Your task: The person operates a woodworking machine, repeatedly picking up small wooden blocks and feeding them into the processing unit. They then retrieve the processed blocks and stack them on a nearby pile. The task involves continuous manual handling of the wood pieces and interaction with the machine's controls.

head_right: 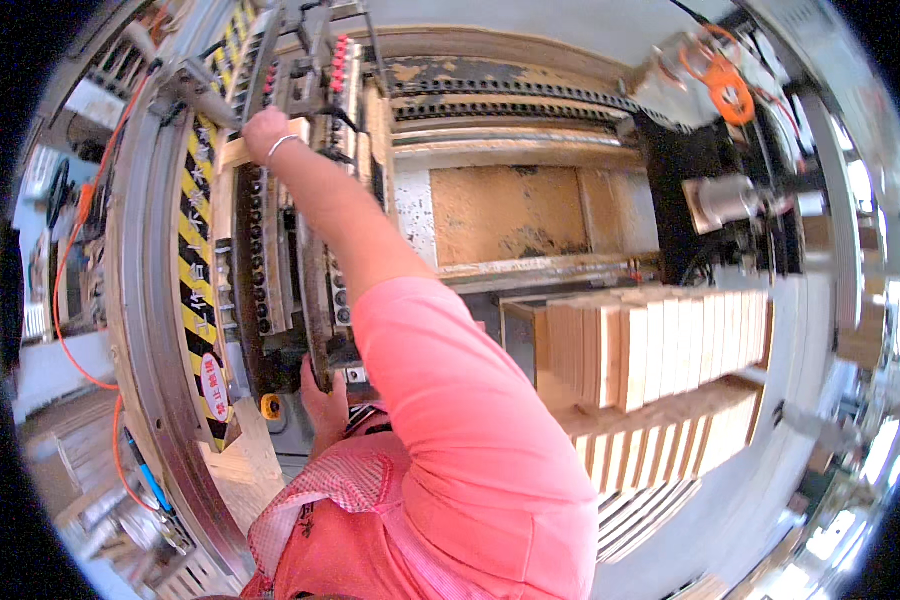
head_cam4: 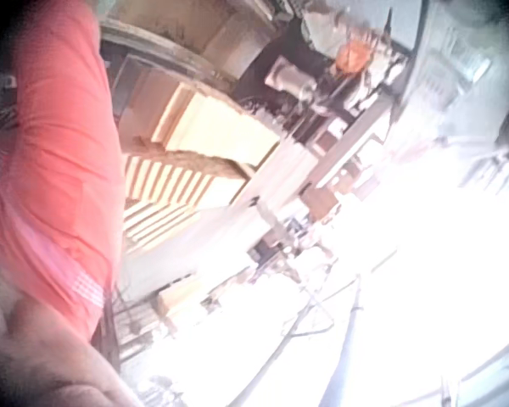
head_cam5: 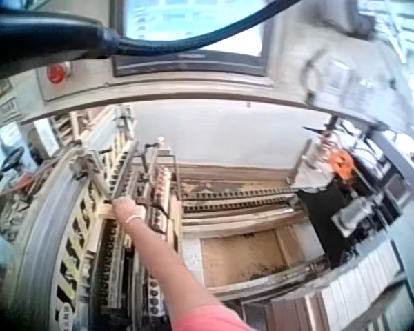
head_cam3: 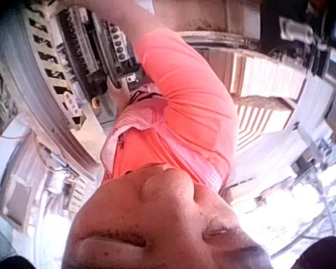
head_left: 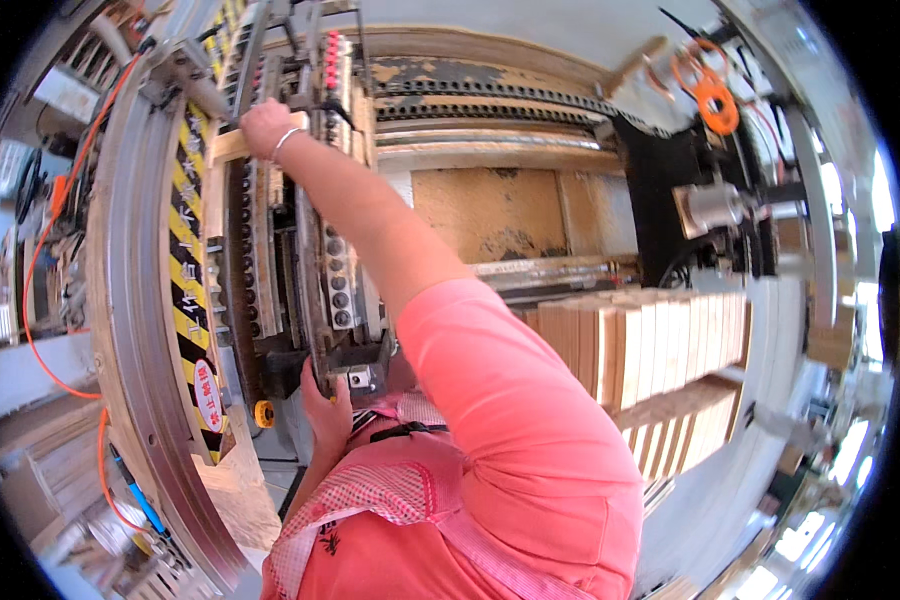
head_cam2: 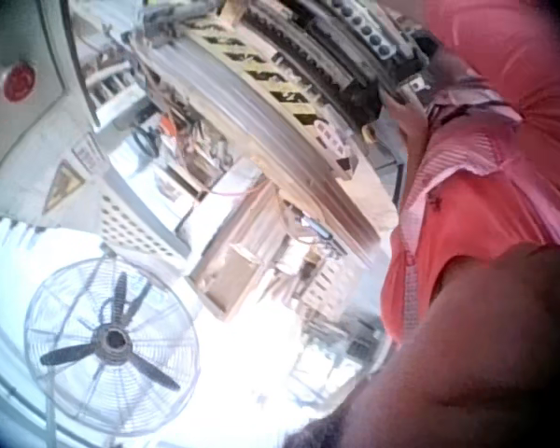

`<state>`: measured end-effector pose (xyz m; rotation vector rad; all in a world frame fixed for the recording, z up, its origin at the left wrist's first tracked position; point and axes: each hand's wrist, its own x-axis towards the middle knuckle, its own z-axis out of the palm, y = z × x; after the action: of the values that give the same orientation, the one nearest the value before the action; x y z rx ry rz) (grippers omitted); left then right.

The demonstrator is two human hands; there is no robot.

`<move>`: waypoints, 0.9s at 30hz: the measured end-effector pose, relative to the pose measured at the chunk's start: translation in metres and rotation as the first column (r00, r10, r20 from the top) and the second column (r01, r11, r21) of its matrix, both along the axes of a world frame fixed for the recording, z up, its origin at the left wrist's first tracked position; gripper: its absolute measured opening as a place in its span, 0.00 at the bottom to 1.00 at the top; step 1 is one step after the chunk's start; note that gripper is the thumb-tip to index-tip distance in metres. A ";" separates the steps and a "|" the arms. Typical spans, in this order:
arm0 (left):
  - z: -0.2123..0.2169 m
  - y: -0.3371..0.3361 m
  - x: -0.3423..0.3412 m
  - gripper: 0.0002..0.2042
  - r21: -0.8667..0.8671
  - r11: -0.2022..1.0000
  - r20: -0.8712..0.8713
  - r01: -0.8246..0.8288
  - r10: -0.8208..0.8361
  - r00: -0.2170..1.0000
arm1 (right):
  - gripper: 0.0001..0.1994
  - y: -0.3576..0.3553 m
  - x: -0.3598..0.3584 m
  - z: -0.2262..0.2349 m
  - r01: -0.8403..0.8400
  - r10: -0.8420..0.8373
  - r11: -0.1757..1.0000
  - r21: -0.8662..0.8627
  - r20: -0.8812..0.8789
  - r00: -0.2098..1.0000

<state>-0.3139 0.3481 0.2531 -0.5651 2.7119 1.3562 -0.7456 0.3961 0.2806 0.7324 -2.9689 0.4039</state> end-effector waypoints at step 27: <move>-0.032 -0.016 -0.003 0.27 -0.023 0.975 -0.328 0.221 -0.216 0.920 | 0.26 0.241 0.769 -0.068 0.951 -0.995 0.025 0.307 0.098 -0.005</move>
<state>-0.3165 0.3318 0.2212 -0.0262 2.9011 1.5253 0.0235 0.6375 0.2125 -1.6779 -2.7636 0.1084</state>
